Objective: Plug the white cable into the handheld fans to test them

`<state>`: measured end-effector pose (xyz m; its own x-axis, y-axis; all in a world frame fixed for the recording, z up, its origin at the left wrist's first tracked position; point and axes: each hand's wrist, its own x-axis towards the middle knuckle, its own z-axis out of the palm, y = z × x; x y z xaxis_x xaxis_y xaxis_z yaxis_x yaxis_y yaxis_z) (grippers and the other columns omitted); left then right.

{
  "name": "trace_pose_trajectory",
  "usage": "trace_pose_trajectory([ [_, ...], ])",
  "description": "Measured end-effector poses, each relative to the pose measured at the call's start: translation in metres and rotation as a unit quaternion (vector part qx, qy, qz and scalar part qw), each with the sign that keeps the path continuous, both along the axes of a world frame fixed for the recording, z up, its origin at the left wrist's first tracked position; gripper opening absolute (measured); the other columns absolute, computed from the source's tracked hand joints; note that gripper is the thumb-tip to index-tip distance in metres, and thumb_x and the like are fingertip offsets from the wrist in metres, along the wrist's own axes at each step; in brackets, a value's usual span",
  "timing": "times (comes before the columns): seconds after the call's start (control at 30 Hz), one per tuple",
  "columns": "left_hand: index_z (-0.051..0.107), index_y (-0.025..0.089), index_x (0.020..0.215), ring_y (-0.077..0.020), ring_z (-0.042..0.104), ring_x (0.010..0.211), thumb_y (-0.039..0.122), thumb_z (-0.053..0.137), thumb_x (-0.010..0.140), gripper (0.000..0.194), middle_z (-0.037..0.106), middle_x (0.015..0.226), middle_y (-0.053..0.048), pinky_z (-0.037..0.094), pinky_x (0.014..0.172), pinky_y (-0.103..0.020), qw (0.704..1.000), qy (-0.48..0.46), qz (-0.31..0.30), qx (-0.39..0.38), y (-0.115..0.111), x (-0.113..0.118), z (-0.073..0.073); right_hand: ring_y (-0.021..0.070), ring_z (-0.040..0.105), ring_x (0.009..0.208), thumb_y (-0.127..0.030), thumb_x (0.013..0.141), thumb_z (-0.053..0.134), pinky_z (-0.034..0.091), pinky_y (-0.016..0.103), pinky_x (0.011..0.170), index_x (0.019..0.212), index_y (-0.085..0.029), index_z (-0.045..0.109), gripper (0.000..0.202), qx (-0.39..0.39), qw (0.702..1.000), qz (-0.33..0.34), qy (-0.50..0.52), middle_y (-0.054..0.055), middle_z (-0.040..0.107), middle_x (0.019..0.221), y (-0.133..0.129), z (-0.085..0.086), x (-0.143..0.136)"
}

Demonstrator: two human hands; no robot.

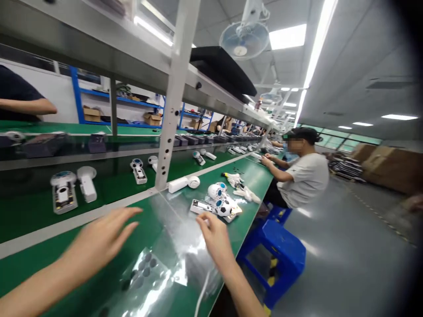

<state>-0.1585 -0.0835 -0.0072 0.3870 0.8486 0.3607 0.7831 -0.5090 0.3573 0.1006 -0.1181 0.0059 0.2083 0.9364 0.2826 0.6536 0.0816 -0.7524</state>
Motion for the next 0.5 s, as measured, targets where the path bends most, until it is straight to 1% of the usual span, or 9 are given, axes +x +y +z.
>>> trace_pose_trajectory([
  [0.07, 0.052, 0.021, 0.115, -0.0194, 0.054, 0.106, 0.028, 0.036, 0.093, 0.027, 0.058, 0.115, -0.005, 0.046, 0.089, -0.033, 0.998, 0.026, -0.064, -0.011, 0.043, 0.067, 0.005, 0.0268, 0.055, 0.085, -0.033, 0.077, 0.046, 0.039, 0.04, 0.081, 0.083, -0.017, 0.06, 0.022, 0.017, 0.996, -0.08, -0.028, 0.01, 0.06, 0.089, -0.002, -0.006, 0.055],
  [0.1, 0.052, 0.02, 0.115, -0.0191, 0.052, 0.109, 0.024, 0.035, 0.094, 0.027, 0.057, 0.116, -0.005, 0.044, 0.091, -0.032, 0.997, 0.034, -0.073, -0.011, 0.066, 0.1, 0.005, 0.0288, 0.055, 0.088, -0.035, 0.077, 0.047, 0.039, 0.042, 0.081, 0.09, -0.016, 0.059, 0.027, 0.018, 0.993, -0.112, -0.036, 0.012, 0.058, 0.094, -0.003, -0.01, 0.075],
  [0.17, 0.05, 0.016, 0.116, -0.0213, 0.048, 0.113, 0.022, 0.039, 0.093, 0.026, 0.053, 0.119, -0.008, 0.042, 0.094, -0.037, 0.998, 0.04, -0.052, -0.009, 0.107, 0.156, 0.001, 0.032, 0.055, 0.092, -0.039, 0.074, 0.052, 0.04, 0.045, 0.08, 0.109, -0.013, 0.053, 0.044, 0.006, 0.986, -0.159, -0.042, 0.014, 0.056, 0.102, -0.002, -0.017, 0.105],
  [0.2, 0.05, 0.015, 0.117, -0.0235, 0.047, 0.115, 0.023, 0.044, 0.091, 0.027, 0.051, 0.122, -0.009, 0.041, 0.094, -0.042, 0.998, 0.046, -0.038, -0.015, 0.126, 0.176, -0.003, 0.0329, 0.055, 0.095, -0.04, 0.072, 0.055, 0.041, 0.045, 0.079, 0.117, -0.013, 0.048, 0.053, -0.003, 0.984, -0.174, -0.042, 0.015, 0.055, 0.106, 0.0, -0.02, 0.114],
  [0.23, 0.049, 0.014, 0.118, -0.0254, 0.046, 0.115, 0.024, 0.049, 0.089, 0.03, 0.049, 0.125, -0.01, 0.04, 0.094, -0.046, 0.998, 0.053, -0.021, -0.026, 0.143, 0.19, -0.007, 0.0332, 0.055, 0.099, -0.041, 0.071, 0.058, 0.042, 0.044, 0.08, 0.123, -0.014, 0.044, 0.061, -0.013, 0.983, -0.18, -0.039, 0.015, 0.054, 0.111, 0.004, -0.023, 0.12],
  [0.3, 0.05, 0.015, 0.118, -0.0269, 0.048, 0.113, 0.027, 0.056, 0.086, 0.035, 0.048, 0.125, -0.01, 0.04, 0.093, -0.05, 0.996, 0.068, 0.015, -0.063, 0.171, 0.205, -0.014, 0.0312, 0.052, 0.108, -0.039, 0.067, 0.063, 0.041, 0.041, 0.085, 0.129, -0.018, 0.038, 0.071, -0.033, 0.984, -0.173, -0.03, 0.013, 0.052, 0.121, 0.012, -0.027, 0.125],
  [0.37, 0.052, 0.015, 0.115, -0.0255, 0.052, 0.107, 0.029, 0.057, 0.086, 0.033, 0.052, 0.12, -0.009, 0.043, 0.09, -0.049, 0.989, 0.081, 0.043, -0.113, 0.191, 0.206, -0.018, 0.0278, 0.051, 0.112, -0.035, 0.065, 0.066, 0.041, 0.036, 0.088, 0.132, -0.022, 0.035, 0.075, -0.047, 0.987, -0.151, -0.017, 0.009, 0.05, 0.127, 0.022, -0.031, 0.124],
  [0.43, 0.054, 0.014, 0.11, -0.0235, 0.055, 0.101, 0.03, 0.057, 0.086, 0.029, 0.056, 0.113, -0.008, 0.045, 0.087, -0.046, 0.982, 0.081, 0.053, -0.164, 0.203, 0.203, -0.018, 0.0261, 0.054, 0.107, -0.03, 0.066, 0.065, 0.041, 0.034, 0.086, 0.129, -0.021, 0.039, 0.069, -0.056, 0.989, -0.138, -0.007, 0.007, 0.053, 0.123, 0.031, -0.033, 0.122],
  [0.5, 0.055, 0.013, 0.107, -0.0231, 0.057, 0.097, 0.034, 0.056, 0.085, 0.03, 0.058, 0.108, -0.009, 0.046, 0.084, -0.044, 0.976, 0.06, 0.042, -0.207, 0.204, 0.198, -0.013, 0.0257, 0.057, 0.099, -0.028, 0.067, 0.062, 0.043, 0.034, 0.081, 0.119, -0.019, 0.049, 0.054, -0.057, 0.989, -0.139, -0.001, 0.007, 0.058, 0.112, 0.037, -0.035, 0.121],
])
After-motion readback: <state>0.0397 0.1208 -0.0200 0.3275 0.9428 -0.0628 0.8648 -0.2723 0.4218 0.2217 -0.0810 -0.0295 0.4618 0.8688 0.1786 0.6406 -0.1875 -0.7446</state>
